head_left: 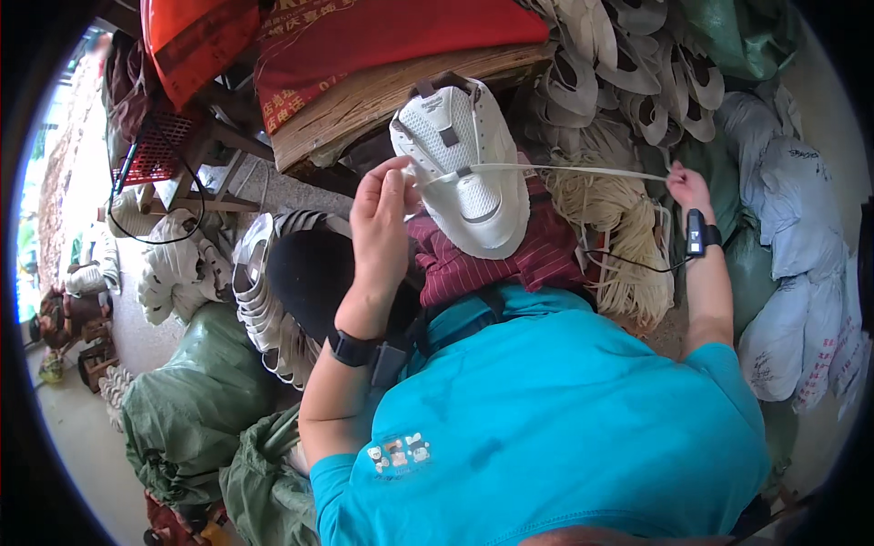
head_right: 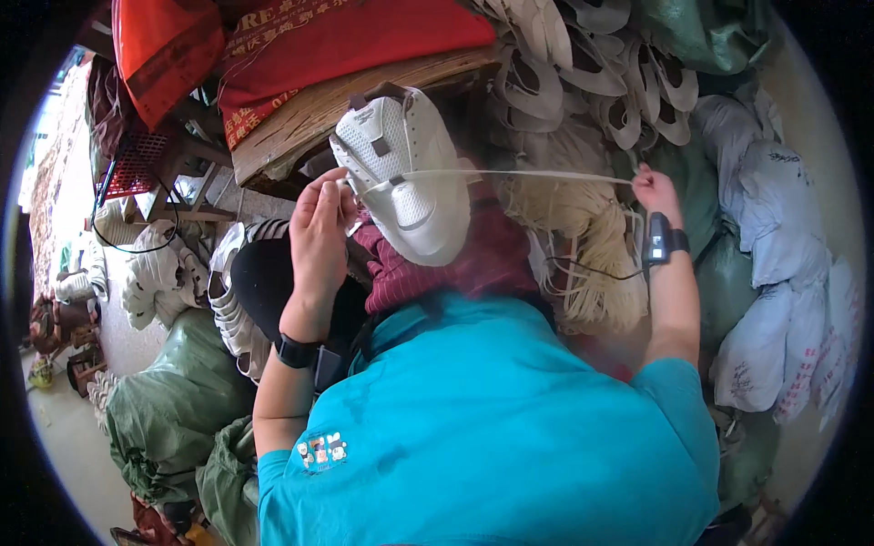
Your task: The person laces a white sneaker by threading a white lace through the eyelets. They pull the lace through each eyelet, adjust the tension, and tie the laces into a knot.
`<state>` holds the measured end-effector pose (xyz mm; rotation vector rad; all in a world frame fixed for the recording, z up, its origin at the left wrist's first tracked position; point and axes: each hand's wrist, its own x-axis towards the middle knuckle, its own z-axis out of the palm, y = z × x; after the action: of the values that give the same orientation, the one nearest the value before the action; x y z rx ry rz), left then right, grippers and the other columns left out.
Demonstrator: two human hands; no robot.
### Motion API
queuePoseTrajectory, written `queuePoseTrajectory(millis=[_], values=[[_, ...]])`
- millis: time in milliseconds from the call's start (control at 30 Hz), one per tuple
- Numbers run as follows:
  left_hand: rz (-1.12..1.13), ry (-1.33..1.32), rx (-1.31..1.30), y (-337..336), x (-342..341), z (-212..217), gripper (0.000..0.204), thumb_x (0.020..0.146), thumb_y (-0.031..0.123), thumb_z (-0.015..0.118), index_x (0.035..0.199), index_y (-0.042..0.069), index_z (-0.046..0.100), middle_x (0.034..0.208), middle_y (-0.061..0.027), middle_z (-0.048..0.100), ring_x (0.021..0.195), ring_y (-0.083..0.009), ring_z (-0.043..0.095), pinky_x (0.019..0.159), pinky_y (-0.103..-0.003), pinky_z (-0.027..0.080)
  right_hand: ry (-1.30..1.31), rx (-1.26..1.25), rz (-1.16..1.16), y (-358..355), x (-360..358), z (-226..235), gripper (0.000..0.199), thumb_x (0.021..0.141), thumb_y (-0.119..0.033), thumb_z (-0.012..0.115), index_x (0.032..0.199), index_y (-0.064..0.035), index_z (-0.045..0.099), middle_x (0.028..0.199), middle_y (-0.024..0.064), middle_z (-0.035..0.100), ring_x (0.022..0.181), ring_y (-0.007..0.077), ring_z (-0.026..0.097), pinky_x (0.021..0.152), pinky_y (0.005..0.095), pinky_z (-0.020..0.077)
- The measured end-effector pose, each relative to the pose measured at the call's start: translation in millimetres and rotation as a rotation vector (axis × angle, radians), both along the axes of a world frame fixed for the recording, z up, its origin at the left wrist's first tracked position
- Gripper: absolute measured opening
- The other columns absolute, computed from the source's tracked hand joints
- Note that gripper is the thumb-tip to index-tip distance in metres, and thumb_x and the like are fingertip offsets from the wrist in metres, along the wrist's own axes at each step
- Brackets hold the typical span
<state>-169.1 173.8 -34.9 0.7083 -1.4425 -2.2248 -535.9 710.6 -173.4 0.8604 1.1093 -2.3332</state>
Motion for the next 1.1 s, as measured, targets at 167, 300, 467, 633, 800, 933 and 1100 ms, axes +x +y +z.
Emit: queuePoseTrajectory(millis=[167,300,467,633,800,933,1100], values=[[-0.095,-0.024,0.004,9,13,-9,0.025,0.105,0.021,0.054,0.116,0.000,0.062,0.092,0.0018,0.059,0.074,-0.0032,0.048,0.066,-0.018,0.040,-0.055,0.236,0.193,5,10,-31,0.012,0.095,-0.005,0.047,0.099,-0.0022,0.057,0.078,0.0029,0.057,0.051,0.0083,0.041,0.043,0.0229,0.0286],[-0.192,-0.070,-0.095,8,13,1,0.020,0.101,0.011,0.060,0.116,-0.002,0.061,0.098,-0.0012,0.063,0.081,-0.0057,0.055,0.073,-0.020,0.046,0.001,0.445,0.525,-82,51,-27,0.012,0.097,-0.014,0.055,0.102,-0.0039,0.061,0.085,0.0043,0.064,0.050,0.0054,0.039,0.041,0.0219,0.0260],[-0.006,0.057,-0.115,8,15,4,0.020,0.098,0.006,0.061,0.116,-0.004,0.061,0.102,-0.0063,0.066,0.087,-0.0112,0.063,0.082,-0.025,0.052,0.653,0.398,0.810,-280,148,127,0.038,0.101,-0.020,0.054,0.133,-0.0003,0.047,0.110,0.0117,0.069,0.053,0.0033,0.044,0.047,0.0184,0.0344],[0.038,0.103,-0.062,11,2,-11,0.015,0.098,0.005,0.061,0.110,-0.004,0.061,0.097,-0.0101,0.068,0.084,-0.0138,0.065,0.081,-0.027,0.054,0.846,0.150,0.929,-350,193,153,0.029,0.103,-0.020,0.054,0.126,-0.0027,0.050,0.106,0.0080,0.067,0.080,0.0074,0.057,0.073,0.0221,0.0469],[0.014,-0.022,-0.067,26,4,-14,0.012,0.097,0.005,0.063,0.104,-0.001,0.056,0.092,-0.0073,0.065,0.079,-0.0134,0.065,0.076,-0.027,0.055,1.188,0.629,1.233,-355,206,156,0.018,0.102,-0.021,0.056,0.101,-0.0028,0.056,0.084,0.0032,0.059,0.076,0.0111,0.057,0.068,0.0280,0.0478],[-0.017,-0.014,0.086,26,3,-9,0.016,0.093,0.003,0.065,0.099,0.003,0.050,0.086,-0.0061,0.062,0.071,-0.0121,0.062,0.066,-0.025,0.052,1.153,0.586,1.220,-354,207,155,0.022,0.099,-0.022,0.057,0.095,-0.0005,0.056,0.073,0.0092,0.061,0.068,0.0180,0.058,0.065,0.0346,0.0477],[-0.058,-0.117,0.086,14,-3,-4,0.017,0.089,0.000,0.064,0.096,0.004,0.049,0.080,-0.0061,0.060,0.068,-0.0131,0.060,0.061,-0.027,0.049,1.098,0.642,1.304,-354,201,168,0.021,0.103,-0.022,0.054,0.095,-0.0024,0.058,0.074,0.0018,0.056,0.069,0.0102,0.052,0.062,0.0277,0.0448]])
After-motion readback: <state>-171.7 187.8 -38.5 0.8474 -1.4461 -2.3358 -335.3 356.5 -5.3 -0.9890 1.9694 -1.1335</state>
